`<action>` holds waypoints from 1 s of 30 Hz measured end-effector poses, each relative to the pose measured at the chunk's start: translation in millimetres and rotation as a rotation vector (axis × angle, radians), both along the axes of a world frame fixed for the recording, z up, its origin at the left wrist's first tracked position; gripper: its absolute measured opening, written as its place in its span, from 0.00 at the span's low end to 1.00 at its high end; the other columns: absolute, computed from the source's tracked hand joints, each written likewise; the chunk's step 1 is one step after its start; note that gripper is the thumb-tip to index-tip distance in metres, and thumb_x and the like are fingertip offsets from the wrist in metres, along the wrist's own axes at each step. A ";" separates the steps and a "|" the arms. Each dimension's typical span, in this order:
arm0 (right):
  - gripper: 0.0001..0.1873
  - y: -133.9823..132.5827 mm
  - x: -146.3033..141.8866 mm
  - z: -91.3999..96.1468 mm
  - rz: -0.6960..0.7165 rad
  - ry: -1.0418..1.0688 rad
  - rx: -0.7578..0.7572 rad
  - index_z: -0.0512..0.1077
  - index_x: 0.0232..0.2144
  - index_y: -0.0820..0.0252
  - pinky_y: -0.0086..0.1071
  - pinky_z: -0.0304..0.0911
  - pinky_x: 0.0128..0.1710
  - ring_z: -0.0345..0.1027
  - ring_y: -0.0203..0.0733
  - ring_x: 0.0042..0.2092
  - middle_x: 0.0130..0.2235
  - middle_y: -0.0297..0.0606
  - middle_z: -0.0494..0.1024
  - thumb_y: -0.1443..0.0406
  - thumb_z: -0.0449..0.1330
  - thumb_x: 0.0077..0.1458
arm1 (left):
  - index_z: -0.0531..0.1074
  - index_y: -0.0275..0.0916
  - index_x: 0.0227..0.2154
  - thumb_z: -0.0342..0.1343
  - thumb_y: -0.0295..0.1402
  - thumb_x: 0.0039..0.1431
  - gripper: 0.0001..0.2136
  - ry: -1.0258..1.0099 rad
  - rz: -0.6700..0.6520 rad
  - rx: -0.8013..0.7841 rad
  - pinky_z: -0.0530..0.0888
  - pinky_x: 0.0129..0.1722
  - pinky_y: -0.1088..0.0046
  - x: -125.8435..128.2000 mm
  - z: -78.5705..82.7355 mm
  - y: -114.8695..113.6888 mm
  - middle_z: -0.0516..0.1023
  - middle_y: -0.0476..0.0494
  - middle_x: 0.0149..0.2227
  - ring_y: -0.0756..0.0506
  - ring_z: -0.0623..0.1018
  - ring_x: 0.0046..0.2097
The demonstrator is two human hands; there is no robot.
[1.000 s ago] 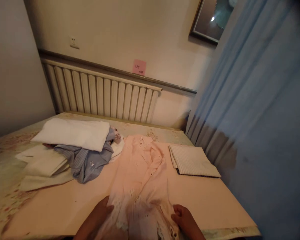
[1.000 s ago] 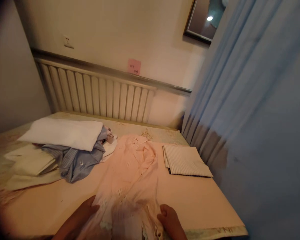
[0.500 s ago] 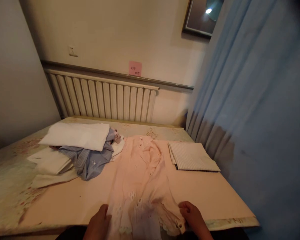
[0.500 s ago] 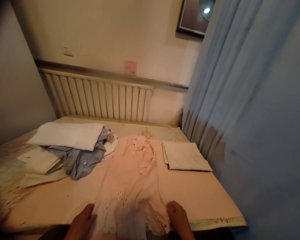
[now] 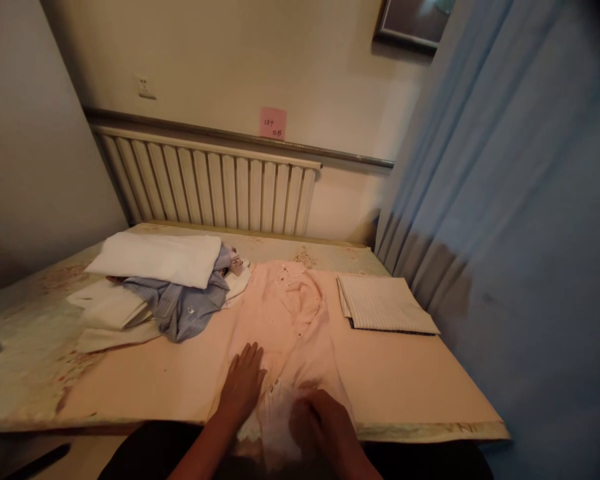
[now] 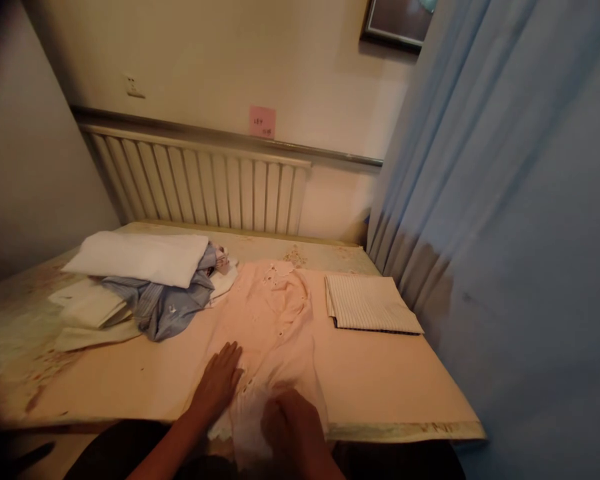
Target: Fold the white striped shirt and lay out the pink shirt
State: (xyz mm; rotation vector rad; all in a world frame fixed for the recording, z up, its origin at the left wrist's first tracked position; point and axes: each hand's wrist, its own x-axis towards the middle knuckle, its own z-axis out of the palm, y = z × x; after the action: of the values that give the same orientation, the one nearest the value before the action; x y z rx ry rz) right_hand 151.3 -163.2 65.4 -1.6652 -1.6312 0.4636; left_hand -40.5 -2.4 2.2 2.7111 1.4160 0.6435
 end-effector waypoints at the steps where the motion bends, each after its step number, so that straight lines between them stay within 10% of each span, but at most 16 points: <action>1: 0.10 1.6 -5.7 -3.3 0.023 -0.024 0.039 0.72 0.34 0.54 0.28 0.62 0.35 0.68 0.38 0.35 0.33 0.35 0.75 0.64 0.50 0.58 | 0.65 0.35 0.57 0.42 0.36 0.63 0.22 0.022 -0.009 0.010 0.60 0.61 0.52 0.3 -1.6 -0.2 0.65 0.36 0.61 0.38 0.61 0.64; 12: 0.17 28.9 -20.3 -5.9 0.154 -0.143 0.156 0.68 0.49 0.49 0.37 0.64 0.45 0.67 0.47 0.48 0.48 0.37 0.74 0.63 0.54 0.57 | 0.63 0.39 0.59 0.42 0.37 0.64 0.22 0.030 -0.003 0.062 0.59 0.61 0.51 -1.8 1.4 -7.1 0.65 0.38 0.61 0.38 0.61 0.64; 19: 0.04 56.5 -23.7 -5.8 0.219 -0.416 0.105 0.69 0.25 0.57 0.27 0.60 0.32 0.64 0.38 0.33 0.32 0.34 0.71 0.71 0.56 0.46 | 0.63 0.40 0.59 0.42 0.37 0.64 0.22 0.040 -0.001 0.057 0.59 0.60 0.50 -2.9 -2.0 -5.1 0.65 0.39 0.61 0.38 0.62 0.63; 30: 0.15 77.1 159.6 62.7 -0.351 0.727 0.274 0.73 0.37 0.59 0.32 0.66 0.39 0.69 0.40 0.36 0.36 0.34 0.77 0.60 0.61 0.44 | 0.63 0.40 0.59 0.42 0.37 0.63 0.22 0.037 0.015 0.024 0.59 0.61 0.50 -1.3 -1.7 -5.4 0.64 0.40 0.62 0.38 0.61 0.64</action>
State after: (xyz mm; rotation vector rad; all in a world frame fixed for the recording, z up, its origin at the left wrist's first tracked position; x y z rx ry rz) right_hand 310.9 -86.2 128.1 -1.3169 -0.8116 0.5517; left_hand -41.8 -7.9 0.5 2.7475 1.4468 0.6186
